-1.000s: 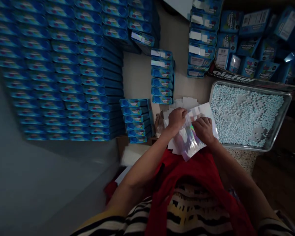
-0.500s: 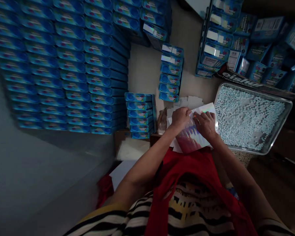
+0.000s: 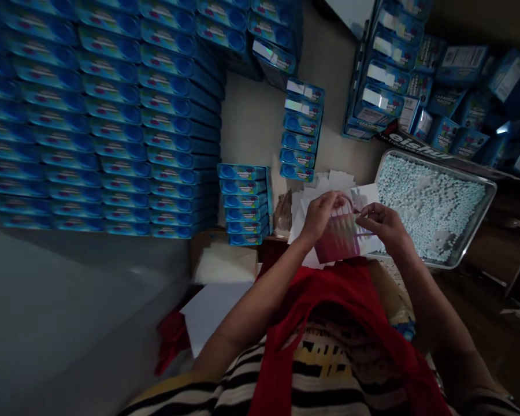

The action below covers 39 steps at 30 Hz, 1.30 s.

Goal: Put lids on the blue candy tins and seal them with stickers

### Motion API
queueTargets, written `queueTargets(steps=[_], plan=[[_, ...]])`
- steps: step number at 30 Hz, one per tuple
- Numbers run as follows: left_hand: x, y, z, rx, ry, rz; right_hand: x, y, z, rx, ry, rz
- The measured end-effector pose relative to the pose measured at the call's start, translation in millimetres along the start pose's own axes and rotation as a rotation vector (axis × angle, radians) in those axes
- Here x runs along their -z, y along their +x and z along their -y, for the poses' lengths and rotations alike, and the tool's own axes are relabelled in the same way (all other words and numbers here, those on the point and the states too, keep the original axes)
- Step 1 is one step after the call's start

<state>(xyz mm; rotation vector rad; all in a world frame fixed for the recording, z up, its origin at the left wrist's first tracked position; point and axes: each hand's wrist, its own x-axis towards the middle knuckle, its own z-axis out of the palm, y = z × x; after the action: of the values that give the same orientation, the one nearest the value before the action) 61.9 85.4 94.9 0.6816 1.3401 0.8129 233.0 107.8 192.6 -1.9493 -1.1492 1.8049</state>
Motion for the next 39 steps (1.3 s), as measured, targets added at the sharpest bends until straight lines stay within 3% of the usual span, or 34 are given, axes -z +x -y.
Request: queueTargets(steps=[2,4,8,11,15,18,20,25,32,39], plan=[[3.3,-6,-14,0.179,-0.327,0.106,-3,2,13,-0.024,0.070,0.011],[8.2,-9,-26,0.221,-0.496,0.143,-8,6,24,-0.035,0.089,0.018],[21.7,-10,-42,0.157,-0.545,-0.111,-22,19,38,-0.057,0.064,0.022],[42.1,0,-52,0.038,-0.399,-0.296,-41,43,48,0.014,0.031,-0.050],[88.5,39,-74,-0.172,0.057,-0.518,-78,95,74,0.182,-0.126,-0.160],[120.8,75,-87,-0.157,0.253,-0.553,-101,132,98,0.261,-0.394,-0.247],[133.4,95,-92,-0.133,0.300,-0.539,-109,151,111,0.274,-0.565,-0.299],[141.0,117,-93,-0.127,0.314,-0.521,-114,174,122,0.307,-0.765,-0.394],[147.6,129,-83,-0.122,0.258,-0.504,-120,183,119,0.322,-0.808,-0.386],[137.5,156,-54,0.083,-0.158,-0.427,-109,198,123,0.116,-0.820,-0.406]])
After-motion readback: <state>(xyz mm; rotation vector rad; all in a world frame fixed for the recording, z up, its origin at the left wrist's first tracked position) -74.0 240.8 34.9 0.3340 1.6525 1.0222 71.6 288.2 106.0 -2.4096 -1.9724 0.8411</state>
